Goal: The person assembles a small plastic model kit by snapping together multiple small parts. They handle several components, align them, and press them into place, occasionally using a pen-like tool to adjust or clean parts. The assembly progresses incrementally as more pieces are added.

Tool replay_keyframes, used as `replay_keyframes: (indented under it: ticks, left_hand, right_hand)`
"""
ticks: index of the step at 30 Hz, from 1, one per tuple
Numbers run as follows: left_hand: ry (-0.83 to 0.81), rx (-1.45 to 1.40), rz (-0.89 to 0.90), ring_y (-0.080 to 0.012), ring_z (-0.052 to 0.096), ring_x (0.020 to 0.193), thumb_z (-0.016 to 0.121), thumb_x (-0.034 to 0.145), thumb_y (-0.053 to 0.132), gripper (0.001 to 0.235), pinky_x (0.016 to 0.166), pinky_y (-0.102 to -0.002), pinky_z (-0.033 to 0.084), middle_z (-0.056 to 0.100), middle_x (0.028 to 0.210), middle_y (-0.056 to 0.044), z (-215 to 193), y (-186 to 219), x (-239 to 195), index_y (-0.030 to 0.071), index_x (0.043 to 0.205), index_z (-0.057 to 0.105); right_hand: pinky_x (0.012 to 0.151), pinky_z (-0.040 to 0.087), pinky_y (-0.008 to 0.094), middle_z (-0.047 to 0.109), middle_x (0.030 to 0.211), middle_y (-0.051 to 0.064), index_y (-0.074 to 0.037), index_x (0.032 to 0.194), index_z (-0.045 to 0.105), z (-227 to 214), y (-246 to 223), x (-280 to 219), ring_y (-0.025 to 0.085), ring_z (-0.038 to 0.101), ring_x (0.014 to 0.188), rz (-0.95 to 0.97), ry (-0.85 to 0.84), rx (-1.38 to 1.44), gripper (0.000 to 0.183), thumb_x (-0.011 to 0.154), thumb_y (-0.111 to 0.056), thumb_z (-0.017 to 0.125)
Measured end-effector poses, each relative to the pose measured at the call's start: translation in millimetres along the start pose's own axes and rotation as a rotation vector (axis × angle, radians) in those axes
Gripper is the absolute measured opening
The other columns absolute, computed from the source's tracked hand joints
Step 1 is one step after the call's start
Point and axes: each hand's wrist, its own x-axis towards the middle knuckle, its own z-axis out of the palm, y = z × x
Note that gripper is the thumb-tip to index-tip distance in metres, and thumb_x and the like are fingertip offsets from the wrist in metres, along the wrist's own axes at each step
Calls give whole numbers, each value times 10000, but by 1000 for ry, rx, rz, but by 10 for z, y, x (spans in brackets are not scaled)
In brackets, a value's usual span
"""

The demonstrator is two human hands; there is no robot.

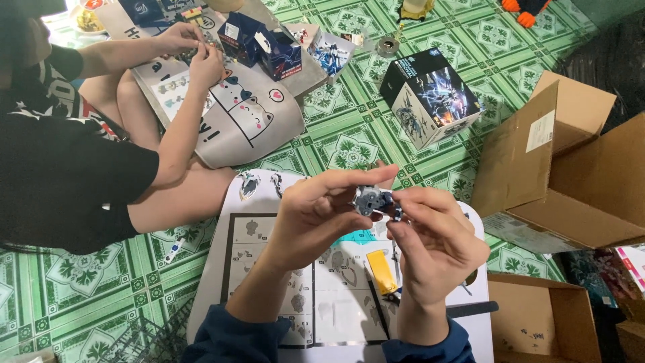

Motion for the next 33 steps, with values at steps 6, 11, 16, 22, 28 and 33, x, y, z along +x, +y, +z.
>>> replay_keyframes:
  ticks: [6, 11, 16, 22, 28, 33]
  left_hand:
    - [-66, -1, 60, -246, 503, 1315, 641, 946, -48, 384, 1085, -329, 468, 483, 1399, -266, -2, -24, -15, -60, 1306, 507]
    - [-55, 17, 24, -249, 514, 1297, 641, 941, -47, 381, 1053, -325, 489, 473, 1456, -272, 3, -26, -35, -61, 1294, 497]
    - [-60, 43, 5, -255, 516, 1312, 636, 930, -69, 388, 1014, -325, 516, 472, 1457, -263, 2, -5, -41, -56, 1292, 498]
    - [-83, 166, 67, -214, 557, 1269, 681, 906, -98, 432, 1043, -311, 520, 504, 1398, -222, 15, 43, -38, -24, 1305, 534]
    - [-57, 237, 56, -109, 626, 1072, 719, 873, -79, 417, 870, -235, 540, 552, 1400, -202, 23, 73, -40, -3, 1262, 586]
    - [-49, 346, 89, -28, 627, 872, 746, 856, -52, 411, 712, -186, 512, 577, 1394, -182, 30, 73, -50, 24, 1234, 605]
  right_hand:
    - [778, 548, 234, 621, 1076, 205, 62, 1097, 659, 4, -17, 0, 189, 637, 931, -15, -18, -55, 284, 824, 114, 717]
    - [904, 553, 293, 611, 1091, 185, 58, 1107, 653, 42, -48, 12, 203, 632, 983, -31, -21, 16, 287, 833, 107, 720]
    - [802, 547, 262, 617, 1099, 180, 61, 1058, 659, 53, -59, 18, 188, 628, 915, -33, 12, -61, 276, 798, 107, 740]
    - [751, 505, 236, 617, 1023, 151, 51, 1049, 665, 39, -67, 23, 170, 604, 885, -95, -5, -152, 307, 761, 100, 759]
    - [704, 505, 233, 615, 1046, 145, 32, 999, 664, 48, -78, 58, 168, 608, 834, -150, -18, -219, 300, 730, 100, 778]
    - [718, 528, 257, 617, 987, 142, 31, 998, 663, 26, -149, 96, 187, 623, 853, -189, -65, -314, 302, 727, 99, 779]
